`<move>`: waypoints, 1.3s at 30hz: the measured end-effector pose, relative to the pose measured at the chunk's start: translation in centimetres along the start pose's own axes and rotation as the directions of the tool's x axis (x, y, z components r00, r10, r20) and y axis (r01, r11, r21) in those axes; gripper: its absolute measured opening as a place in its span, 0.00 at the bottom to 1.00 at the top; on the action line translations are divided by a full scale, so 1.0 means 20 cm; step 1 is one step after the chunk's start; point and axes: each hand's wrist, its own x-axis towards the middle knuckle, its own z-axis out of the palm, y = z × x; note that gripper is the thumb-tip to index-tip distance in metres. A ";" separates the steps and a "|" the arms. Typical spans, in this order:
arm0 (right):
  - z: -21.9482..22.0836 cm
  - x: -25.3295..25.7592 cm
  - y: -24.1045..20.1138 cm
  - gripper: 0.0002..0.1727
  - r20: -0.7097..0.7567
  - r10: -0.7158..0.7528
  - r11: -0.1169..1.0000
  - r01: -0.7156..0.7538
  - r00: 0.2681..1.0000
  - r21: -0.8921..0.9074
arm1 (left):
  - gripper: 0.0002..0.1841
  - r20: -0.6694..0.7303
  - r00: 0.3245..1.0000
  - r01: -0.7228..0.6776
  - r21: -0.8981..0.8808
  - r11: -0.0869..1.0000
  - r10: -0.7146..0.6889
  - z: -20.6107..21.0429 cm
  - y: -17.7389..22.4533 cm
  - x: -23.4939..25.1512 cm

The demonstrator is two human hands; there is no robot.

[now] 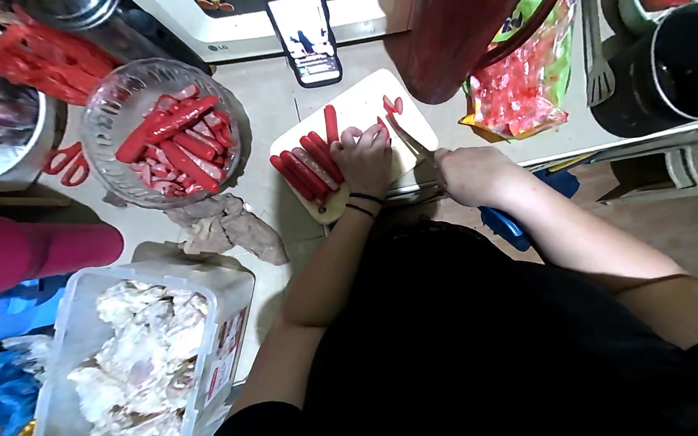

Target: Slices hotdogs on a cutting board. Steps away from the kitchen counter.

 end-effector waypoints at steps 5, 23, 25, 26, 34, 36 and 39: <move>0.00 0.04 -0.03 0.14 -0.055 -0.029 0.999 0.027 0.998 -0.031 | 0.19 0.147 0.988 -0.046 0.023 0.999 0.042 -0.07 0.01 -0.03; 0.04 0.11 0.00 0.14 0.007 -0.086 0.996 0.086 0.996 0.013 | 0.26 0.356 0.930 -0.113 0.043 0.993 0.091 -0.15 -0.01 -0.03; 0.07 0.07 0.01 0.14 0.027 -0.073 0.997 0.073 0.997 -0.002 | 0.27 0.363 0.928 -0.110 0.056 0.992 0.082 -0.15 -0.01 -0.03; 0.08 0.06 0.02 0.13 0.039 -0.064 0.998 0.065 0.997 -0.009 | 0.26 0.359 0.930 -0.111 0.062 0.992 0.082 -0.15 -0.01 -0.03; 0.07 0.08 0.00 0.13 -0.051 -0.053 0.999 0.054 0.997 0.008 | 0.24 0.306 0.947 -0.115 0.053 0.992 0.093 -0.14 -0.01 -0.05; 0.07 0.07 -0.01 0.14 -0.068 -0.073 0.997 0.073 0.995 -0.003 | 0.24 0.298 0.950 -0.116 0.053 0.992 0.095 -0.14 -0.01 -0.05; 0.08 0.07 0.00 0.14 -0.063 -0.086 0.996 0.085 0.994 -0.014 | 0.24 0.297 0.951 -0.104 0.029 0.994 0.091 -0.14 -0.01 -0.05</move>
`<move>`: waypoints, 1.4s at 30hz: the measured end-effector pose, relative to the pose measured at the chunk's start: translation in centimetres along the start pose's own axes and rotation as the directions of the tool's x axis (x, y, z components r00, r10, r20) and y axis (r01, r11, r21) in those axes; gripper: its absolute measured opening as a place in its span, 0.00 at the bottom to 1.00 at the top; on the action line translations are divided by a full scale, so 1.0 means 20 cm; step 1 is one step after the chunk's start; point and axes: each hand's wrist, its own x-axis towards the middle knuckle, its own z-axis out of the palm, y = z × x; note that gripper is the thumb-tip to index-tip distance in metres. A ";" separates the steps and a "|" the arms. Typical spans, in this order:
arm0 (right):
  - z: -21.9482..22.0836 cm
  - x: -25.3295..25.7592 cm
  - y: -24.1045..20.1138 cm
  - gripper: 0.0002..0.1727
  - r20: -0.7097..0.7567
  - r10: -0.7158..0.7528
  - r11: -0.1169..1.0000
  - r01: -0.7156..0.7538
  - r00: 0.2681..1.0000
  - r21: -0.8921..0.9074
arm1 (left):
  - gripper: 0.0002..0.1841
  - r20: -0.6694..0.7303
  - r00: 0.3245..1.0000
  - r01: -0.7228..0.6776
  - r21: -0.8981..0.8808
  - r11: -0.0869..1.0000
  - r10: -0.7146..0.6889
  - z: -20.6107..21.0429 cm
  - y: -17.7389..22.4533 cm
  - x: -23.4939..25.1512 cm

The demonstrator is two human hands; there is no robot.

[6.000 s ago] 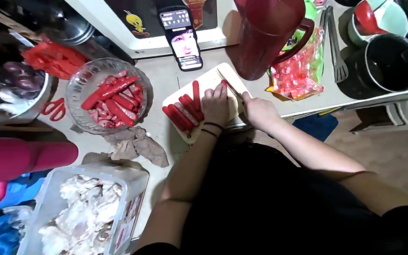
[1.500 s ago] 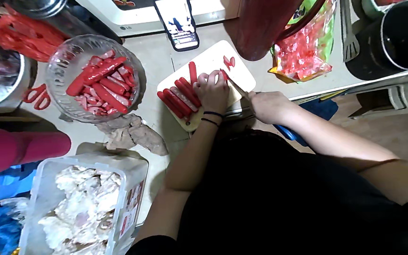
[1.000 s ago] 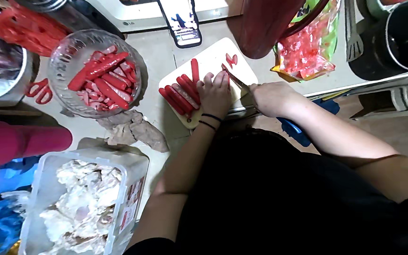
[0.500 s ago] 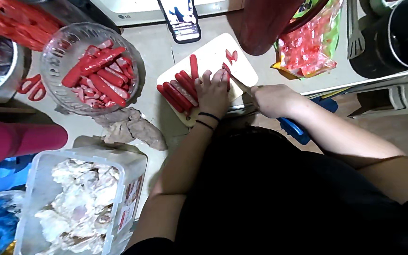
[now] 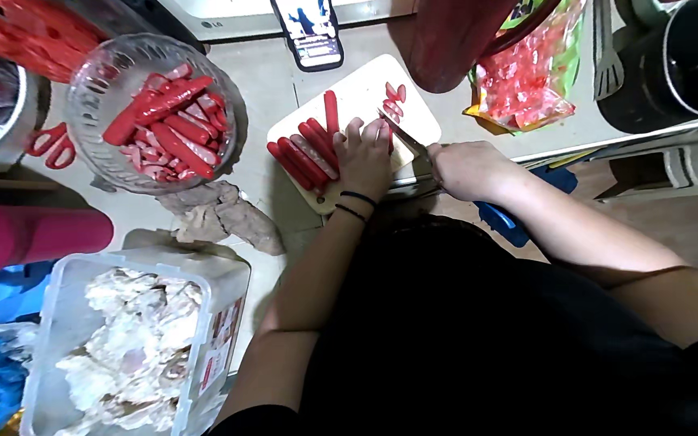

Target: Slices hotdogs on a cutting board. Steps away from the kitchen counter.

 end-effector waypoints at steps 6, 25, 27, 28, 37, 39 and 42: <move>-0.01 0.05 -0.01 0.13 0.035 0.008 1.000 -0.008 0.999 -0.007 | 0.23 -0.031 1.000 0.002 -0.007 1.000 -0.002 0.02 0.00 -0.01; -0.04 -0.07 -0.02 0.13 0.073 0.004 0.998 0.000 0.997 -0.055 | 0.19 -0.105 0.994 0.019 0.001 1.000 -0.019 0.03 0.01 -0.03; -0.04 -0.05 -0.02 0.13 0.084 0.007 0.999 -0.003 0.996 -0.053 | 0.18 -0.102 0.995 0.016 -0.004 1.000 -0.016 0.02 0.01 -0.03; -0.04 -0.04 -0.03 0.13 0.090 0.016 0.999 -0.012 0.996 -0.049 | 0.18 -0.110 0.994 0.013 -0.005 1.000 -0.013 0.02 0.01 -0.03; 0.00 0.00 -0.06 0.14 0.089 0.023 1.000 -0.024 0.996 0.009 | 0.17 -0.144 0.989 0.023 -0.022 0.999 -0.026 0.03 0.01 -0.03; 0.01 -0.06 -0.04 0.13 0.129 0.037 0.999 -0.036 0.991 -0.010 | 0.16 -0.189 0.982 0.015 -0.022 1.000 -0.019 0.05 0.00 -0.04; 0.00 -0.13 -0.01 0.14 0.154 0.038 0.999 -0.033 0.987 -0.032 | 0.15 -0.206 0.978 0.016 -0.032 0.999 -0.022 0.06 -0.01 -0.04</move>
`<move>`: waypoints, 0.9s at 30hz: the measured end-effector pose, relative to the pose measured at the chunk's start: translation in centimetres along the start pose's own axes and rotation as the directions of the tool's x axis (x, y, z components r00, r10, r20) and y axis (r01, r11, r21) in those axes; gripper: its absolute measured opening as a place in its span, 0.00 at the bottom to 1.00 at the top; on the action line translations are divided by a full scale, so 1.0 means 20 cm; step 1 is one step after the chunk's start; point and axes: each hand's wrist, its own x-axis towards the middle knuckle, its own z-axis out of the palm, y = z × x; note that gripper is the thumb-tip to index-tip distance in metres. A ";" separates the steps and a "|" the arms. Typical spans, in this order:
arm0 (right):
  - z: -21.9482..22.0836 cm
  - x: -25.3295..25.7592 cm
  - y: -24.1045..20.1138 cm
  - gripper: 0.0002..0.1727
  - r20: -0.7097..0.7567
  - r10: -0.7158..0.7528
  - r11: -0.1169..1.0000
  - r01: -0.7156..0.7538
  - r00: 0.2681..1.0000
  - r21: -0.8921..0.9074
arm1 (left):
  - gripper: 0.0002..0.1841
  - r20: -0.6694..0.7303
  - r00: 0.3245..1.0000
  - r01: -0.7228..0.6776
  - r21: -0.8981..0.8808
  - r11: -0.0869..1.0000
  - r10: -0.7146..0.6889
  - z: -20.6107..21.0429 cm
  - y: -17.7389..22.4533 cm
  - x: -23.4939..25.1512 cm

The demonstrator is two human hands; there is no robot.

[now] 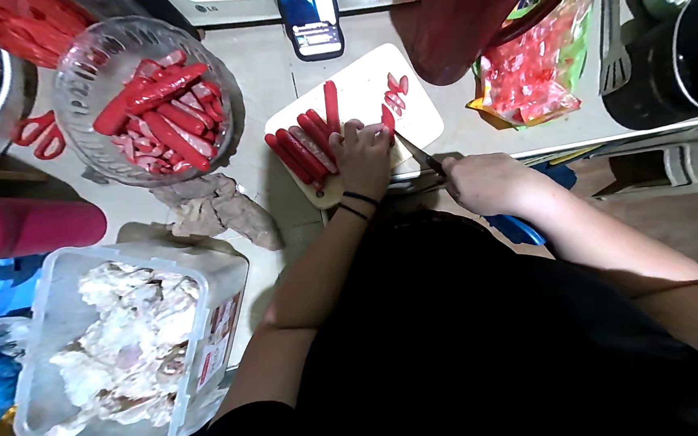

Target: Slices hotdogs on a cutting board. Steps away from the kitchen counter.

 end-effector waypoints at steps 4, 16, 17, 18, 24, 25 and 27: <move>-0.01 -0.01 -0.03 0.12 -0.055 -0.019 1.000 0.018 0.998 -0.020 | 0.15 0.019 1.000 0.007 -0.011 1.000 -0.006 -0.01 0.00 0.00; -0.02 0.12 -0.09 0.15 -0.040 0.006 1.000 -0.005 0.999 0.027 | 0.17 0.026 1.000 0.001 0.003 1.000 -0.001 0.00 0.01 -0.02; 0.00 0.11 -0.07 0.15 -0.043 -0.004 1.000 0.005 0.999 0.031 | 0.17 0.029 1.000 0.006 0.000 1.000 -0.006 0.00 0.01 -0.01; 0.02 0.09 -0.06 0.15 -0.042 -0.011 0.999 0.012 0.999 0.034 | 0.16 0.023 1.000 0.012 -0.009 1.000 -0.012 -0.01 0.00 -0.01; 0.02 -0.06 0.00 0.15 0.023 -0.014 1.000 0.015 1.000 -0.009 | 0.14 -0.011 0.999 0.031 -0.055 0.998 -0.032 -0.01 0.00 -0.02; 0.02 -0.06 0.00 0.14 0.000 -0.021 1.000 0.021 1.000 -0.011 | 0.14 -0.014 0.999 0.032 -0.056 0.998 -0.033 -0.01 0.00 -0.02; 0.01 -0.05 -0.02 0.14 -0.018 -0.022 1.000 0.022 1.000 -0.021 | 0.13 -0.019 0.999 0.031 -0.061 0.998 -0.033 -0.01 0.01 -0.02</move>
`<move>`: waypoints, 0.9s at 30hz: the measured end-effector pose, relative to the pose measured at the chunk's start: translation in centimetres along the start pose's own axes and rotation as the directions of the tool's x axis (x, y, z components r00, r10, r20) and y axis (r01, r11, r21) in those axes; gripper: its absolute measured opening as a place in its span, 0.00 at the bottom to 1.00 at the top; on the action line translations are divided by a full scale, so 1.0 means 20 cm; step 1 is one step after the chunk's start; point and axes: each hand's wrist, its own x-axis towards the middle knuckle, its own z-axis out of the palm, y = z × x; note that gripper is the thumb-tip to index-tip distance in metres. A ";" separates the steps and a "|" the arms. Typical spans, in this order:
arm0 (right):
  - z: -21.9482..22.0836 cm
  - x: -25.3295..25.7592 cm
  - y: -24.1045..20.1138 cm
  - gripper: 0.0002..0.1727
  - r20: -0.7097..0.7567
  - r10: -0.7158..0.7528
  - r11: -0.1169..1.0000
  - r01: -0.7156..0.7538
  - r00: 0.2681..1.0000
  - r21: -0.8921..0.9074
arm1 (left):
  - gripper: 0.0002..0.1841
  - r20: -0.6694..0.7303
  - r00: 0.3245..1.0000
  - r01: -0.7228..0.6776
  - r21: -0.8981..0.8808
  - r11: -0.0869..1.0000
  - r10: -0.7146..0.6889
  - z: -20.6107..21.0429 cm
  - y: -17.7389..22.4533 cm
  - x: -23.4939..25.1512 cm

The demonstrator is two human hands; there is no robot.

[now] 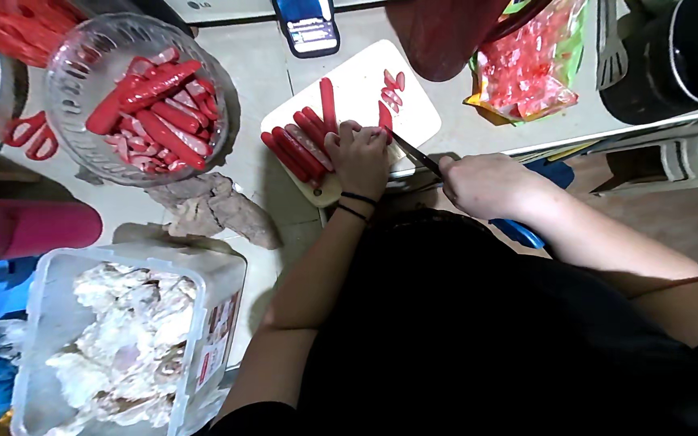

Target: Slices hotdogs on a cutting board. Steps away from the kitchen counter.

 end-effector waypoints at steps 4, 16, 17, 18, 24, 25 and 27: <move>0.01 0.06 -0.02 0.12 -0.011 -0.008 1.000 0.008 1.000 0.002 | 0.13 0.000 1.000 0.008 -0.003 1.000 -0.008 0.00 0.00 0.00; 0.07 0.08 0.00 0.14 0.004 -0.020 0.999 0.020 1.000 0.045 | 0.12 -0.035 0.999 0.005 0.012 1.000 -0.004 0.01 -0.02 -0.01; 0.08 0.06 0.02 0.14 0.009 -0.027 0.999 0.027 1.000 0.033 | 0.12 -0.040 0.999 0.003 0.006 1.000 -0.003 0.01 -0.02 -0.01; 0.08 0.04 0.03 0.14 0.007 -0.032 0.999 0.031 0.999 0.033 | 0.11 -0.048 0.999 0.000 -0.004 1.000 -0.001 0.01 -0.02 -0.02; 0.04 0.00 0.00 0.14 -0.015 -0.022 0.999 0.023 1.000 0.028 | 0.10 -0.045 0.999 0.000 -0.024 1.000 -0.001 0.00 -0.01 -0.01; 0.04 0.01 0.00 0.14 -0.011 -0.022 0.999 0.022 1.000 0.031 | 0.10 -0.041 0.999 0.003 -0.023 1.000 -0.004 -0.01 -0.01 -0.01; 0.04 0.03 -0.01 0.14 -0.006 -0.014 0.999 0.014 1.000 0.033 | 0.10 -0.040 0.999 0.006 -0.014 1.000 -0.007 -0.01 -0.01 -0.01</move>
